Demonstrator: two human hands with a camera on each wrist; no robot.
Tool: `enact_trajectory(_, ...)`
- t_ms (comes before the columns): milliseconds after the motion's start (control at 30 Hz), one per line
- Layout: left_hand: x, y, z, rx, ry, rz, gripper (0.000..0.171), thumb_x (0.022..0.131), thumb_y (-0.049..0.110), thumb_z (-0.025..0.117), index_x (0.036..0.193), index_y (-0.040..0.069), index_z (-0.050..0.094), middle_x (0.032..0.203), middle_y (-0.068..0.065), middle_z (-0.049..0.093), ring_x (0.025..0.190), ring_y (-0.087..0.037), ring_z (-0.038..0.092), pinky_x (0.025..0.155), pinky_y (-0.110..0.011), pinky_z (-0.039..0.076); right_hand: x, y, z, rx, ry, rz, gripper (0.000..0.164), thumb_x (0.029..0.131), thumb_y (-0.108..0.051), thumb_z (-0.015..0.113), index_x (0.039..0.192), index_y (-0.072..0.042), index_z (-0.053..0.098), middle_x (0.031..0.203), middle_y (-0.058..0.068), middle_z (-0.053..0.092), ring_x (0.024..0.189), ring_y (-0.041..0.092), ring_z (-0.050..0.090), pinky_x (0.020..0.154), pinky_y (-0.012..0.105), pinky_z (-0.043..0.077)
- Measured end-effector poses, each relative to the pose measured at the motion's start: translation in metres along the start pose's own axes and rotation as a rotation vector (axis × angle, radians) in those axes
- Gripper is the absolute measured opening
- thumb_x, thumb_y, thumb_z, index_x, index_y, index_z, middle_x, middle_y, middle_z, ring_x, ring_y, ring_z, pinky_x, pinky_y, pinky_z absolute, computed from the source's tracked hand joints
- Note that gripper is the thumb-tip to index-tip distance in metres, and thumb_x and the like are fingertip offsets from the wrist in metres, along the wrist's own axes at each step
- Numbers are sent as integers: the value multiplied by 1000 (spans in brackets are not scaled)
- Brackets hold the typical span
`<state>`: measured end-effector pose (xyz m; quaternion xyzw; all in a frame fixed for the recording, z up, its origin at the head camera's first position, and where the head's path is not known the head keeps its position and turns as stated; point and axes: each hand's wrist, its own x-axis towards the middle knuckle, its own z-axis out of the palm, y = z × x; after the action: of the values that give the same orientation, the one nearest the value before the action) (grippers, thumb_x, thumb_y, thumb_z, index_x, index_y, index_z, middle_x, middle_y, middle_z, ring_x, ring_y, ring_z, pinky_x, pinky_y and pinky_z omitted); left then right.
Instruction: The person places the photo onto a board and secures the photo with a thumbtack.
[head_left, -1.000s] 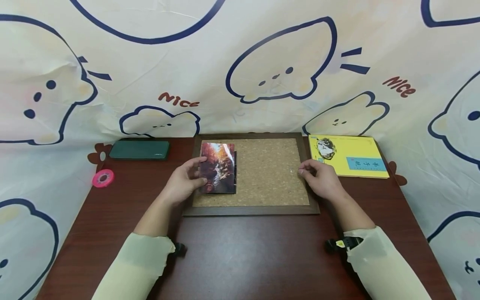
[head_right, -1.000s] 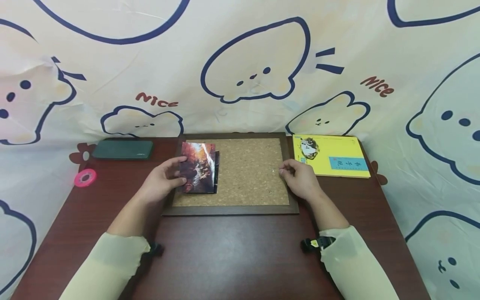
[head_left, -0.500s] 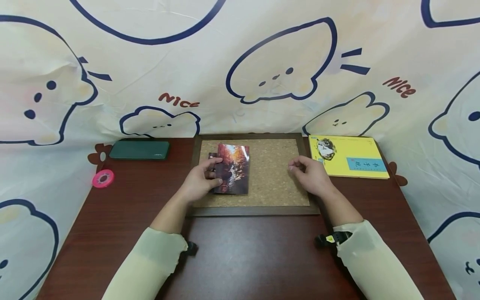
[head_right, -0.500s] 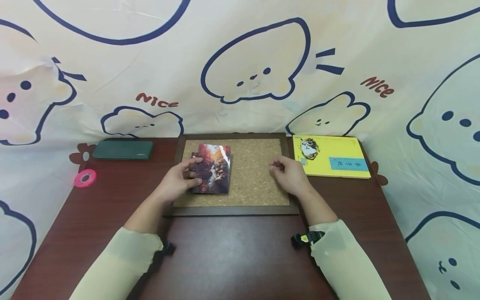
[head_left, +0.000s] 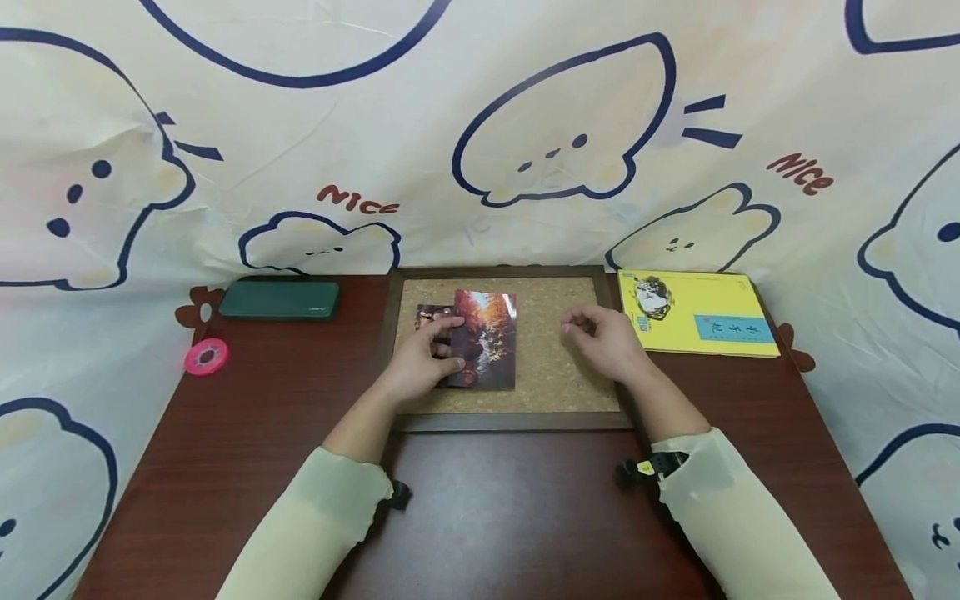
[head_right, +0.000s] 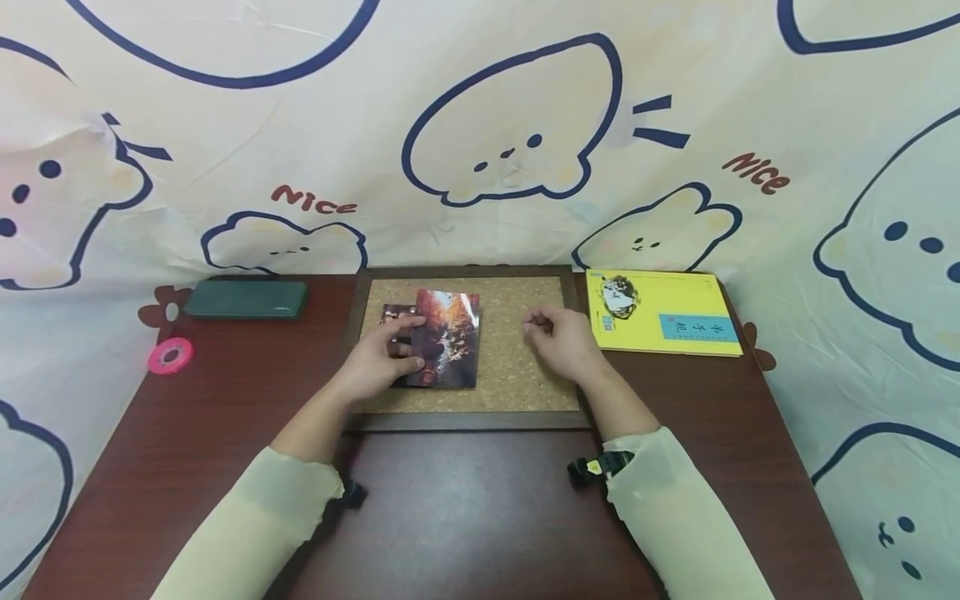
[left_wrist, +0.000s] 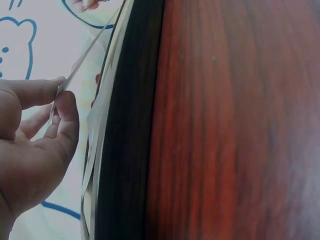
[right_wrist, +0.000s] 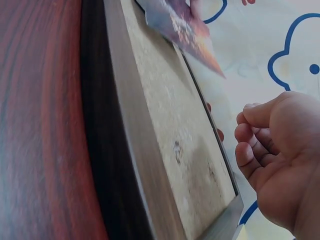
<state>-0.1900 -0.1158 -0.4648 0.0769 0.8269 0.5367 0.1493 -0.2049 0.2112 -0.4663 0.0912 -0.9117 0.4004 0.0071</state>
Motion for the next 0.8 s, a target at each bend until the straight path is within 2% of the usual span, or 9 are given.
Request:
enact_trajectory(400, 10, 4, 25, 39, -13, 0, 63, 91, 3, 77, 148, 19, 56, 135, -9, 57, 99, -22, 62, 70, -31, 53, 13, -14, 8, -37, -31, -23, 11, 102, -18, 68, 110, -14, 73, 100, 2, 73, 93, 21, 65, 82, 40, 54)
enact_trajectory(633, 13, 11, 40, 42, -4, 4, 64, 90, 3, 79, 148, 16, 56, 121, -8, 59, 86, -18, 57, 64, -30, 47, 19, -18, 11, -43, -30, -47, 10, 101, -17, 68, 109, -14, 73, 101, 3, 75, 94, 22, 68, 82, 41, 55)
enact_trajectory(800, 18, 12, 49, 57, 18, 6, 65, 87, 2, 79, 148, 12, 56, 117, -9, 61, 85, -18, 57, 71, -31, 48, 24, -20, 15, -33, -43, -44, 14, 101, -18, 68, 112, -13, 75, 110, 6, 75, 103, 24, 68, 90, 44, 54)
